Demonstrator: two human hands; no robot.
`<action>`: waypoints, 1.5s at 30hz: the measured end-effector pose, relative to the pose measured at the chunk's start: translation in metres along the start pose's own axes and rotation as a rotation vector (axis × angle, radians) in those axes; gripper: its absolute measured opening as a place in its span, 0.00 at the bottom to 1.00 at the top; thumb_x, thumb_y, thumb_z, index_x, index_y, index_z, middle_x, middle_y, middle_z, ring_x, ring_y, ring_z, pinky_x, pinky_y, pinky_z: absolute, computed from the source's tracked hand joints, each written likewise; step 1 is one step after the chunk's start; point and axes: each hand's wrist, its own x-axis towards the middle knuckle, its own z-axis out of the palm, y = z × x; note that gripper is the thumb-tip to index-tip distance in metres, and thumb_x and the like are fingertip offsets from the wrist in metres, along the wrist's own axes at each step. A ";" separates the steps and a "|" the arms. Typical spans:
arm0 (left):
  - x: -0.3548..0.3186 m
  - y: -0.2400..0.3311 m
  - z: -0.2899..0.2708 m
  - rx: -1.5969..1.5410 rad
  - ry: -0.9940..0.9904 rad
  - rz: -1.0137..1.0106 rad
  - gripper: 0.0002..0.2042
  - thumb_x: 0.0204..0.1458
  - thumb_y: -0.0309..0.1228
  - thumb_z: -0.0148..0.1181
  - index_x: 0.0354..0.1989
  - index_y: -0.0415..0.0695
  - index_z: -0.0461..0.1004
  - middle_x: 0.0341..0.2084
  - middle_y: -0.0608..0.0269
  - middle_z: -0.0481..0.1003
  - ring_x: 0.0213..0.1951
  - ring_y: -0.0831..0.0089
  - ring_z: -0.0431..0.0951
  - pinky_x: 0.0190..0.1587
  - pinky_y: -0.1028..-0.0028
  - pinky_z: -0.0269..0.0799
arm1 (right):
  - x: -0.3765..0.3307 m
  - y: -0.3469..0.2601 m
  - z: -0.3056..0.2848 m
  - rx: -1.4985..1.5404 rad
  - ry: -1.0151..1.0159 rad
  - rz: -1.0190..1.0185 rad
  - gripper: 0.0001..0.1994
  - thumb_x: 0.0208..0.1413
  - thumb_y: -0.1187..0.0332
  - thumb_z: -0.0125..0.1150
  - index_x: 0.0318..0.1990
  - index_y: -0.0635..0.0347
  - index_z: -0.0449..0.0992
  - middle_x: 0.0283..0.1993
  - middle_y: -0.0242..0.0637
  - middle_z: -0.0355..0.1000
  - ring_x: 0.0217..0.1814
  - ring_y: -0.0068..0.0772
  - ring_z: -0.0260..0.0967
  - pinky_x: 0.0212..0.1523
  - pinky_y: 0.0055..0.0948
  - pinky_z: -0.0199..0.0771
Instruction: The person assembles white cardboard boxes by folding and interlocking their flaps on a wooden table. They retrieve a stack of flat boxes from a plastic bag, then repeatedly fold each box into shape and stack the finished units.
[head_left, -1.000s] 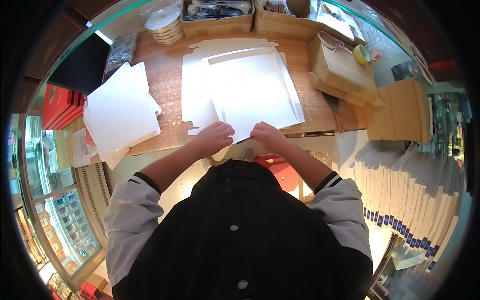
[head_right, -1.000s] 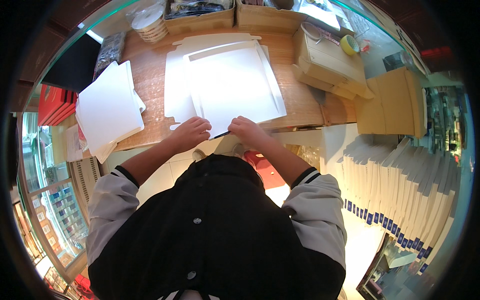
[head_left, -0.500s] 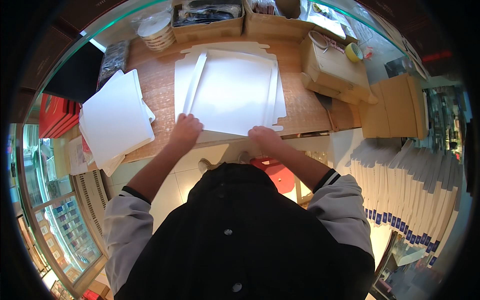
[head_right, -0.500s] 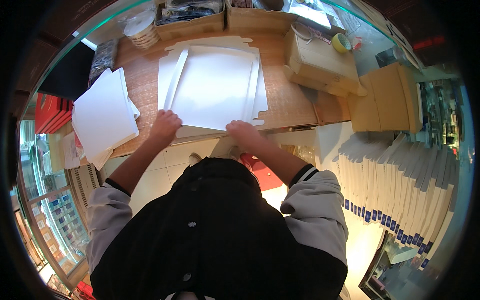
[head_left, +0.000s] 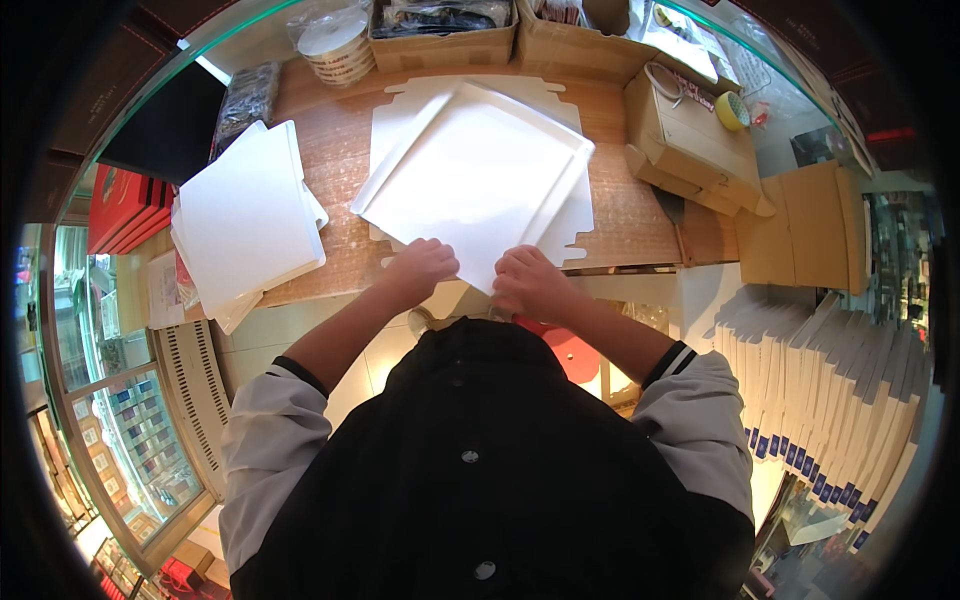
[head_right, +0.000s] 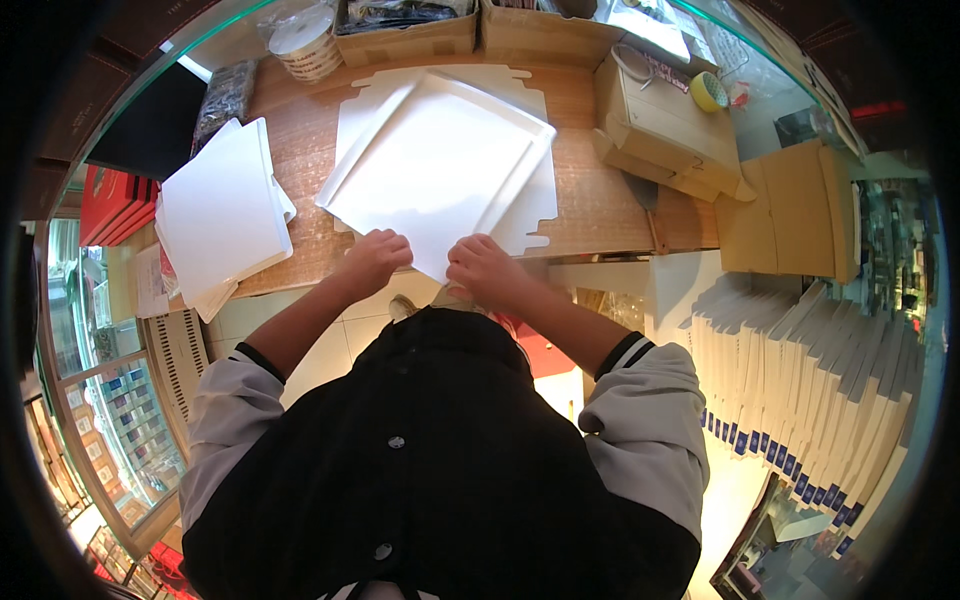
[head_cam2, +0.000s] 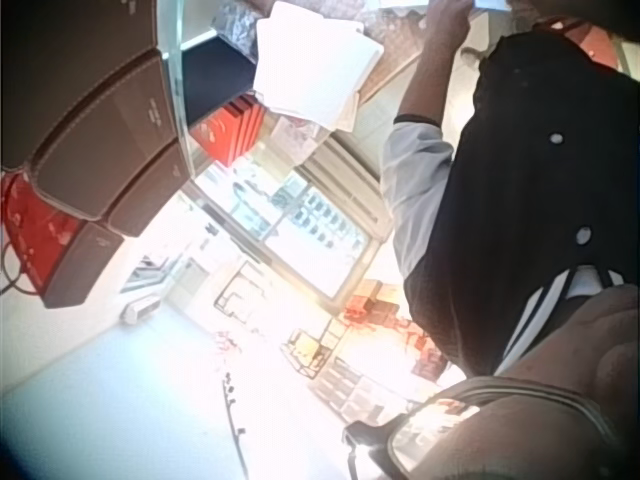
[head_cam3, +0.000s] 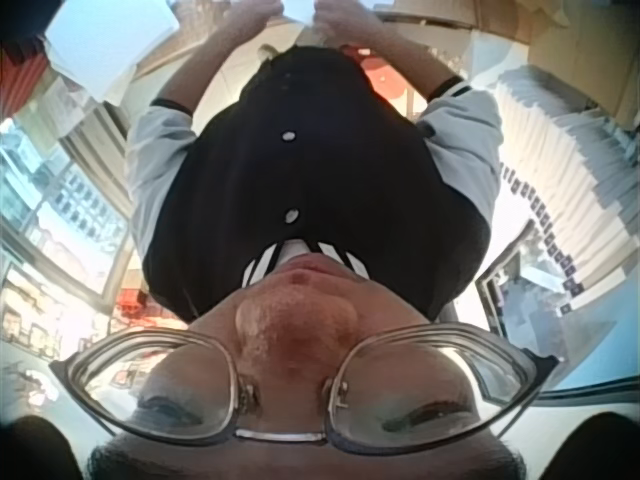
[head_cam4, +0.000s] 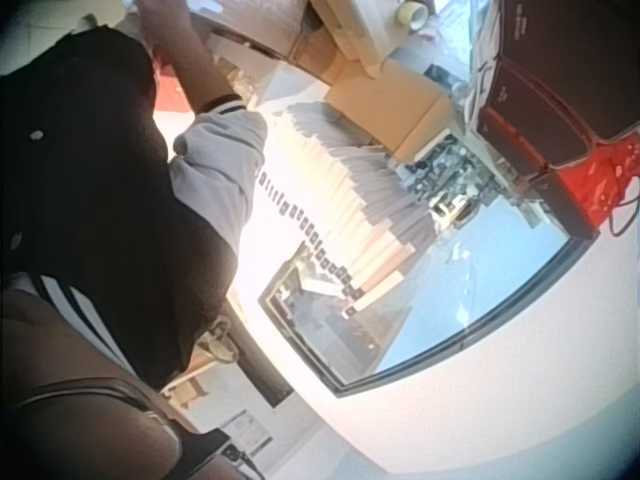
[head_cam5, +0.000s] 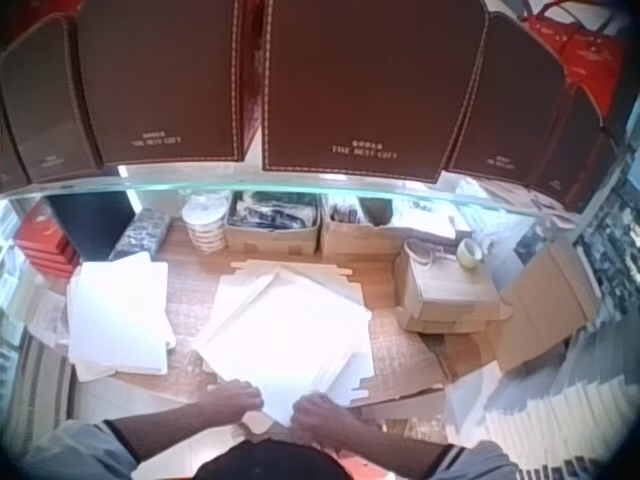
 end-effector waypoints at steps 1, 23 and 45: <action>0.000 0.004 0.003 0.019 -0.002 0.062 0.06 0.42 0.20 0.53 0.28 0.45 0.69 0.31 0.63 0.70 0.39 0.64 0.70 0.42 0.67 0.65 | -0.003 -0.006 0.000 0.034 0.006 0.005 0.15 0.42 0.61 0.70 0.34 0.55 0.72 0.43 0.35 0.67 0.52 0.39 0.63 0.55 0.37 0.62; -0.024 0.009 0.045 -0.613 0.133 -1.064 0.19 0.57 0.39 0.53 0.51 0.38 0.68 0.28 0.55 0.78 0.30 0.63 0.79 0.36 0.68 0.74 | -0.070 0.118 -0.003 0.234 0.451 1.132 0.19 0.56 0.63 0.55 0.53 0.63 0.73 0.43 0.47 0.75 0.47 0.46 0.72 0.51 0.37 0.70; -0.002 -0.020 0.022 0.041 0.043 -1.184 0.17 0.52 0.36 0.55 0.43 0.38 0.60 0.28 0.45 0.77 0.32 0.49 0.79 0.35 0.56 0.74 | -0.031 0.073 0.004 -0.146 0.076 1.173 0.13 0.54 0.62 0.59 0.41 0.61 0.70 0.32 0.50 0.75 0.37 0.55 0.74 0.39 0.48 0.73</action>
